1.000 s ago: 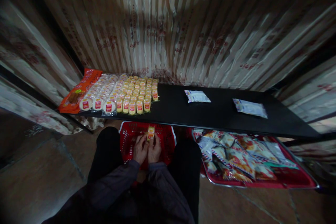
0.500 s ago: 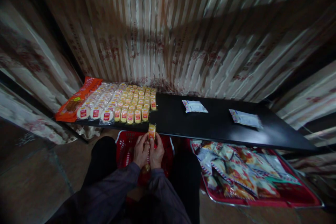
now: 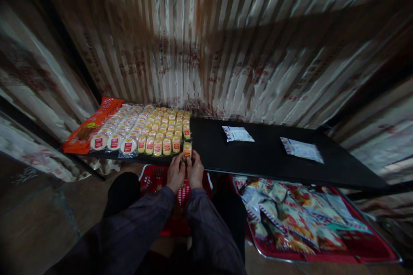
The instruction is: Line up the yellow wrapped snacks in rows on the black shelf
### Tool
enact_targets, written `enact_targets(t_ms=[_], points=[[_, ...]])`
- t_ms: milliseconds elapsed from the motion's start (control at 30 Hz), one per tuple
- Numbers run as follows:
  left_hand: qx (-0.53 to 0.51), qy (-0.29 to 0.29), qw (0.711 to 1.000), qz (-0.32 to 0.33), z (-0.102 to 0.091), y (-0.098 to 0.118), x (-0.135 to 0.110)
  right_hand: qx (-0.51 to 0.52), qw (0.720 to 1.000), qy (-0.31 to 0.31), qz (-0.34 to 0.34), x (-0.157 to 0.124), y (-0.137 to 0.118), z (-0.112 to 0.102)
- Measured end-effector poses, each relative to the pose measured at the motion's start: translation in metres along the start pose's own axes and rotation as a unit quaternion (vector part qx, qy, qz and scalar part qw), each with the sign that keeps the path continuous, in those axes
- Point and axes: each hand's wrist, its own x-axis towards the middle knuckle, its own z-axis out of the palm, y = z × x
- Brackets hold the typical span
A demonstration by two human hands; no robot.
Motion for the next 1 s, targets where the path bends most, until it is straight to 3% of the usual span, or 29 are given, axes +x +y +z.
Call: enact_targets(t_ms=[200, 400, 767, 1000], points=[[0.042, -0.014, 0.999, 0.013, 0.008, -0.005, 0.02, -0.082, 0.996, -0.003, -0.019, 0.024, 0.001, 0.007], [0.073, -0.054, 0.991, 0.101, 0.009, -0.008, 0.025, -0.145, 0.989, 0.026, -0.011, 0.041, 0.008, 0.015], [0.307, -0.057, 0.918, 0.245, -0.004, 0.001, 0.041, -0.187, 0.982, 0.033, 0.017, 0.061, -0.002, 0.023], [0.327, -0.052, 0.908, 0.255, -0.003, 0.001, 0.055, -0.206, 0.978, 0.015, 0.034, 0.073, -0.005, 0.025]])
